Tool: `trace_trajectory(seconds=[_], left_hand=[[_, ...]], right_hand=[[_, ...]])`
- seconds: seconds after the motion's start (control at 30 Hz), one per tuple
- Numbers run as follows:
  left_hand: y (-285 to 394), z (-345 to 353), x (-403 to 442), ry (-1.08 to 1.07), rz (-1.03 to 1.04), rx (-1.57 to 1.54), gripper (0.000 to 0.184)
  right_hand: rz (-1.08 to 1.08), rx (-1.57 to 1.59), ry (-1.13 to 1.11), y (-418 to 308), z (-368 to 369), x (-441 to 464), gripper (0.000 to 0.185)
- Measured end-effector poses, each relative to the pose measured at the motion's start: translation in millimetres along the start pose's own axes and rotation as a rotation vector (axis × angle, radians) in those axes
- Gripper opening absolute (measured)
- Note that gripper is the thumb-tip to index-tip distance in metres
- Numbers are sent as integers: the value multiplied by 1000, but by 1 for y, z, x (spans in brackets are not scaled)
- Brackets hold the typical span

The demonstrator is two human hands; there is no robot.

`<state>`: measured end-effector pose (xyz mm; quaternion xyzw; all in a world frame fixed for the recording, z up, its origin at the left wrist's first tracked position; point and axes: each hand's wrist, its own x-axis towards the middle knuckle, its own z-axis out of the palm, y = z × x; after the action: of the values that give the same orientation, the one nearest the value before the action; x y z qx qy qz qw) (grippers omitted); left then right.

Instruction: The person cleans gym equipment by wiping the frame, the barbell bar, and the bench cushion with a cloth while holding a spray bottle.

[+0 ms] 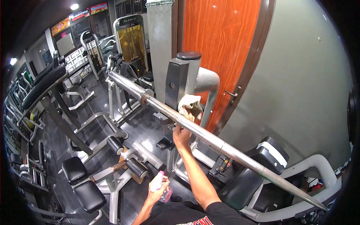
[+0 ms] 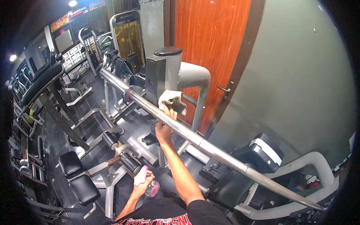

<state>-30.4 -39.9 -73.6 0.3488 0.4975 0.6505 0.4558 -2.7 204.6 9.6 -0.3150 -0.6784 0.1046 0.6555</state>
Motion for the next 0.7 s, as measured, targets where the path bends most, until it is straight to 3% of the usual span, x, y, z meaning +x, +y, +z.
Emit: trace_trajectory(seconds=[0.07, 0.1, 0.17, 0.23, 0.37, 0.43, 0.5, 0.53, 0.6, 0.63, 0.67, 0.7], left_hand=[[-1, -3, 3, 13, 7, -4, 20], [-4, -6, 4, 12, 11, 2, 20], [-6, -8, 5, 0, 15, 7, 20], [-6, -6, 9, -26, 5, 33, 21], [-8, 0, 16, -61, -11, 25, 22], [-3, 7, 16, -78, 10, 14, 21], [-4, 7, 13, -75, 16, 5, 21], [-4, 6, 12, -69, 8, 2, 21], [-4, 4, 10, -59, -1, -1, 21], [-5, 2, 8, -51, -4, 2, 21], [-5, 1, 6, -42, -6, 6, 21], [-4, -1, 5, -37, -4, 6, 21]], right_hand=[[56, -29, -87, 32, 8, -34, 40], [120, -63, -177, 27, 3, -40, 41], [56, 1, -130, 13, -15, -54, 49], [130, -23, -276, 22, -29, -89, 51], [247, 131, -388, 54, -47, -123, 48], [713, 495, -259, 59, -52, -111, 43], [574, 338, -113, 71, -48, -86, 38], [398, 307, -56, 82, -40, -71, 33], [476, 513, 22, 30, -49, 12, 45], [382, 401, 47, 35, -41, 30, 47], [361, 481, 18, 10, -42, 58, 46], [191, 506, 55, 1, -32, 73, 46]])
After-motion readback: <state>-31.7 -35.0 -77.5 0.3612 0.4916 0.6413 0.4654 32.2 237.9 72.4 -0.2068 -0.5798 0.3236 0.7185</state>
